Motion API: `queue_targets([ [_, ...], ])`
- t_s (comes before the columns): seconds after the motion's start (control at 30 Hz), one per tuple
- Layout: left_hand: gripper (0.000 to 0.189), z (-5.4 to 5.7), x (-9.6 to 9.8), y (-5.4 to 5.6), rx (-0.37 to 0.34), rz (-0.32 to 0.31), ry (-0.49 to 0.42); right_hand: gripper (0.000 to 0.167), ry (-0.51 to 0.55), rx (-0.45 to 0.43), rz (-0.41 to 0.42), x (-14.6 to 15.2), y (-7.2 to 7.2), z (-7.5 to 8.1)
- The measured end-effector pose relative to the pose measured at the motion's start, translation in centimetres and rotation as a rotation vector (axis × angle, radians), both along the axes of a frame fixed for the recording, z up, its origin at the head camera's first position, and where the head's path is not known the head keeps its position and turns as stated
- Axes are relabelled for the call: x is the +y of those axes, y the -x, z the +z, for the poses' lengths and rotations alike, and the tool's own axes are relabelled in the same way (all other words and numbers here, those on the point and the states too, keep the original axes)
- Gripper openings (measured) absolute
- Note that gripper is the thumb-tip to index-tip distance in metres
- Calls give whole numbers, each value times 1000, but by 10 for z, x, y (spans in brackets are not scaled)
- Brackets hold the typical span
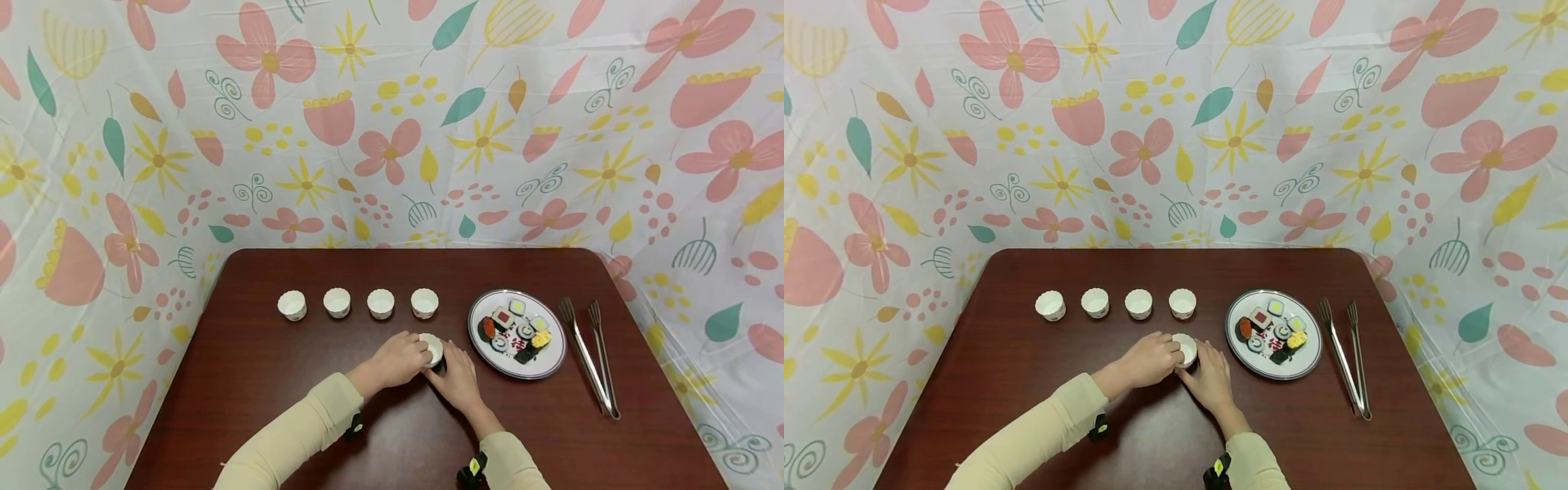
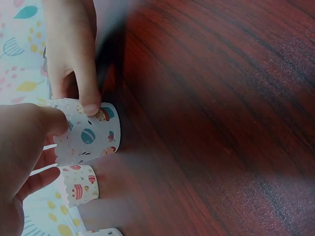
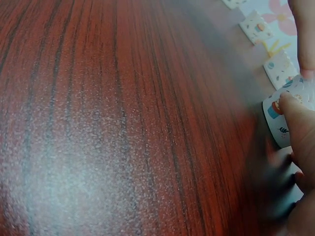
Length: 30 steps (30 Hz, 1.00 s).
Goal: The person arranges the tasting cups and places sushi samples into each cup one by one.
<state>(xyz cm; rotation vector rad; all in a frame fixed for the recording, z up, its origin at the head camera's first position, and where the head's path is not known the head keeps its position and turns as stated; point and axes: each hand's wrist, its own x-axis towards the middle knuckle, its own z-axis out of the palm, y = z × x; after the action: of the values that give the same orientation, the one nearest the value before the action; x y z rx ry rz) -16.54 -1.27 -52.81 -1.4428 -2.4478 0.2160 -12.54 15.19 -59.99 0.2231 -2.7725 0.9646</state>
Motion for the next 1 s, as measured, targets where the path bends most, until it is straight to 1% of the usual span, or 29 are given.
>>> queue_targets([
  [0.1, 17, -2, 0, 0, 25, -5, -18, 67, -2, 1, -3, 0, 0, -1],
  [0.43, 18, -2, 1, 0, 55, 6, -52, 66, -6, 10, -2, 1, 1, -2],
  [0.53, 17, -1, 1, 0, 54, 3, -69, 66, -5, 12, 0, 1, 1, -2],
  [0.73, 14, 0, 0, 0, 42, 6, -71, 65, -16, 56, -1, 0, 1, -4],
  [0.9, 20, 6, 0, -1, 56, 5, -74, 66, -24, 69, -9, 0, 1, -4],
  [1.0, 25, 12, 0, -1, 75, -9, -101, 66, -25, 62, -10, 0, 0, -3],
])
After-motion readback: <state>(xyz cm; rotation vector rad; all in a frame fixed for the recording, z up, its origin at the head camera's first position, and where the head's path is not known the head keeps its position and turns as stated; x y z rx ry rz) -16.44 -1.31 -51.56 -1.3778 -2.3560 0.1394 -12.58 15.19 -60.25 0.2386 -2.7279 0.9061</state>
